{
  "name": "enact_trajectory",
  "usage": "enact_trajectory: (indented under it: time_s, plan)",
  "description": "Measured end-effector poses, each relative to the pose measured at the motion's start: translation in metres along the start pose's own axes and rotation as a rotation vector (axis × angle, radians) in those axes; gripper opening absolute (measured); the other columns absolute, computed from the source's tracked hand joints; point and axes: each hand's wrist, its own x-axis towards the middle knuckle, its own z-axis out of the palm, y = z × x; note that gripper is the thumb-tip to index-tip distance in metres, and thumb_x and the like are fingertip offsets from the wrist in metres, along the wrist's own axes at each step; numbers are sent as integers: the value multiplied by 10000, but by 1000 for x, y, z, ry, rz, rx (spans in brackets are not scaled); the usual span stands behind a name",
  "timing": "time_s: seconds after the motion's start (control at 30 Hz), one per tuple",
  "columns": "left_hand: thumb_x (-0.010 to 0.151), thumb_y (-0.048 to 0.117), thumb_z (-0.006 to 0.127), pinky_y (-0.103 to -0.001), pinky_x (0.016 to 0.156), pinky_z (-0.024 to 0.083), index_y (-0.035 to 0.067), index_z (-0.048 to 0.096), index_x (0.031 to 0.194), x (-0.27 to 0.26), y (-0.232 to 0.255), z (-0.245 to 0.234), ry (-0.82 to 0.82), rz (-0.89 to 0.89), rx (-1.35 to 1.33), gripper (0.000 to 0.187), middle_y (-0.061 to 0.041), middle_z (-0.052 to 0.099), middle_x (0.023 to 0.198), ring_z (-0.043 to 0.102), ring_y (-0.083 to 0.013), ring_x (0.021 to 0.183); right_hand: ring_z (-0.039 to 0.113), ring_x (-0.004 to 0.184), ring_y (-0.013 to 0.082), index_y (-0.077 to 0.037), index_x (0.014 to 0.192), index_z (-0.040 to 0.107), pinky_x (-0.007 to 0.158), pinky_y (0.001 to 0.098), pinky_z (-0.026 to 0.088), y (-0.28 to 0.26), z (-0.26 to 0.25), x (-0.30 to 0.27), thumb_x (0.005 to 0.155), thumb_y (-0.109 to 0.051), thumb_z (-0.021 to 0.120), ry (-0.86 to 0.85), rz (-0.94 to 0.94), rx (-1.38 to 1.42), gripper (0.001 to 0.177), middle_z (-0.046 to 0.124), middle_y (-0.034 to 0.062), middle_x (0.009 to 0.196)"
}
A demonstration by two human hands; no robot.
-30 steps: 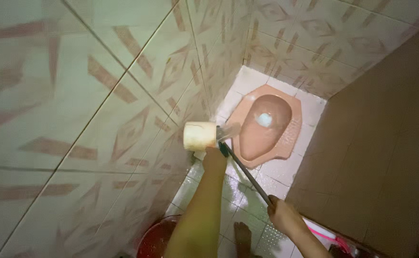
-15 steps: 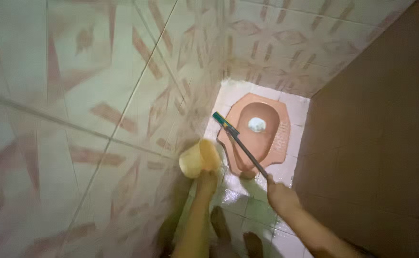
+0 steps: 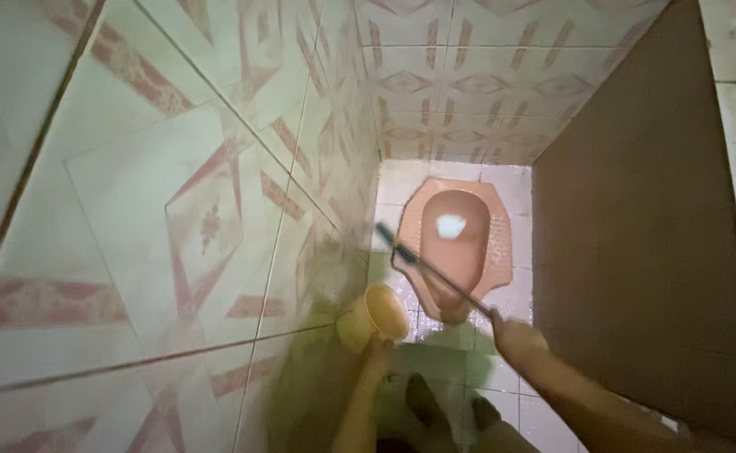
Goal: The person pours water from a plastic cup into a squat toilet and scrubs the bowl with a long-handled brush. They then mop the surrounding tiled floor with a squeegee-style mop, repeatedly refilling the cup from a red bucket.
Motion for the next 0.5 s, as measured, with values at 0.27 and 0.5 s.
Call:
enact_trajectory:
  time_s: [0.27, 0.5]
  plan:
    - [1064, 305, 463, -349, 507, 430, 56, 558, 1181, 9, 30, 8, -40, -12, 48, 291, -33, 520, 694, 493, -154, 558, 724, 977, 332, -139, 1502, 376, 865, 497, 596, 0, 9, -25, 1083, -400, 168, -47, 5, 181, 535, 675, 219, 1094]
    - [1064, 303, 456, -350, 510, 434, 57, 556, 1180, 18, 66, 6, -17, -4, 56, 290, -34, 520, 692, 494, -153, 559, 735, 945, 288, -144, 1388, 535, 837, 491, 601, -4, -36, -13, 1084, -306, 301, -47, -26, 181, 416, 733, 146, 1066]
